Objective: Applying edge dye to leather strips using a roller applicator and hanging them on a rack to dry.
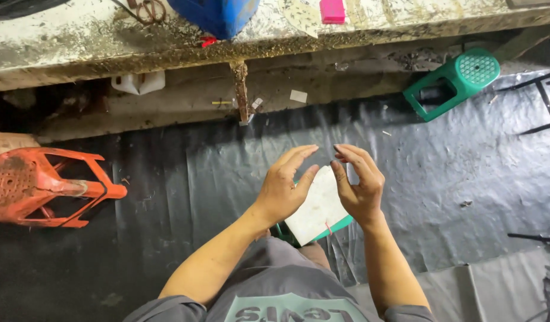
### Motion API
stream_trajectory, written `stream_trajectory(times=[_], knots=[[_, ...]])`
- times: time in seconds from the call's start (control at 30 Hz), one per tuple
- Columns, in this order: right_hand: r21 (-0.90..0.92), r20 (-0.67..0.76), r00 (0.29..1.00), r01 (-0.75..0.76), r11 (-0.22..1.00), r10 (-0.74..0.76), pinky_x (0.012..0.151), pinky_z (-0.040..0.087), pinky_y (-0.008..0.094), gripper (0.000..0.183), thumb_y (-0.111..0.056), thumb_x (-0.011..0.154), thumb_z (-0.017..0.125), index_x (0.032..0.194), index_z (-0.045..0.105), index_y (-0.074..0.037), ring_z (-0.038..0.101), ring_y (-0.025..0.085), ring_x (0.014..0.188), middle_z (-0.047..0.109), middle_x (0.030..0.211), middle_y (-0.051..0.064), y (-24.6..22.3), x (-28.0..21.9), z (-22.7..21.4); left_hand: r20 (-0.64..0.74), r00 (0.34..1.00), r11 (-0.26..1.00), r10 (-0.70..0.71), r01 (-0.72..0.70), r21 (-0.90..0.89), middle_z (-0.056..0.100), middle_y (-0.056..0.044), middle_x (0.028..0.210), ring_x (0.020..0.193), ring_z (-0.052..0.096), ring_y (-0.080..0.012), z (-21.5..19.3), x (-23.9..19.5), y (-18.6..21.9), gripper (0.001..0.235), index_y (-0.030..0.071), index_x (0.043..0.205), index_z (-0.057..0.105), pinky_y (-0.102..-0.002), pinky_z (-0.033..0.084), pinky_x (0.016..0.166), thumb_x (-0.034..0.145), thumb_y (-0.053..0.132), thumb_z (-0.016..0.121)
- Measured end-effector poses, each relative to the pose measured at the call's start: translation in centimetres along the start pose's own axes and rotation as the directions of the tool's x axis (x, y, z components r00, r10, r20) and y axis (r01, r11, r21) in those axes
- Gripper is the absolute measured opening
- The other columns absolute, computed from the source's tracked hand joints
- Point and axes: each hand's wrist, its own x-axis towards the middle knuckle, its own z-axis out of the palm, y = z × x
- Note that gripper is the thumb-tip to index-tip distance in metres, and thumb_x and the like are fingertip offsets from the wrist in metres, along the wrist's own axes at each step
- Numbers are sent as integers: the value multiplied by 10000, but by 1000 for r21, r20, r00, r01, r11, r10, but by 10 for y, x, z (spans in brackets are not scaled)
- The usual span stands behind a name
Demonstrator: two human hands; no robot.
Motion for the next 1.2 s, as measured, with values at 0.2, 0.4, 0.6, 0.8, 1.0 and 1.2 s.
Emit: stream_trajectory(times=[0.2,0.4,0.6,0.8,1.0,1.2], knots=[[59,10,1000,23,998,-24,747,603,401,189,20,952,715,1132,719,79,730,325,826,724,1051,217,16,19,19,-31,999,998,-35,36,42,719,-192,1203,1163,695,-388,-6,6,-25,289,-13,1230,692,-458,550,985,1005,163,645],[68,34,999,16,998,-19,749,601,418,189,24,972,707,1152,712,81,722,329,845,717,1075,223,43,39,23,-78,995,993,-57,64,96,711,-211,1202,1154,688,-411,-21,23,-29,288,-20,1243,680,-482,551,976,1001,132,644],[105,37,999,9,994,-13,755,585,415,169,32,997,695,1154,707,94,711,322,839,715,1069,230,93,70,33,-148,986,987,-70,91,135,729,-185,1134,1118,708,-393,-19,49,-57,240,-10,1201,708,-467,564,944,1001,112,656],[156,113,994,-12,988,-6,716,588,430,156,43,954,724,1107,735,67,715,341,801,732,1020,215,141,119,66,-192,971,967,-141,176,183,760,-92,982,998,750,-322,-5,104,-105,136,91,1069,764,-406,596,856,1009,162,664],[263,181,982,0,965,-50,707,603,422,166,41,920,733,1085,750,51,726,340,793,745,1005,200,180,187,88,-292,944,964,-152,207,166,759,-80,809,838,765,-298,-5,188,-119,111,72,1014,780,-376,608,768,994,116,680],[359,245,963,20,933,-115,703,598,405,133,15,923,732,1049,758,49,735,335,788,759,981,183,220,231,130,-425,885,940,-190,288,181,754,-68,709,744,760,-297,-14,228,-150,73,80,942,792,-368,613,692,951,124,735]])
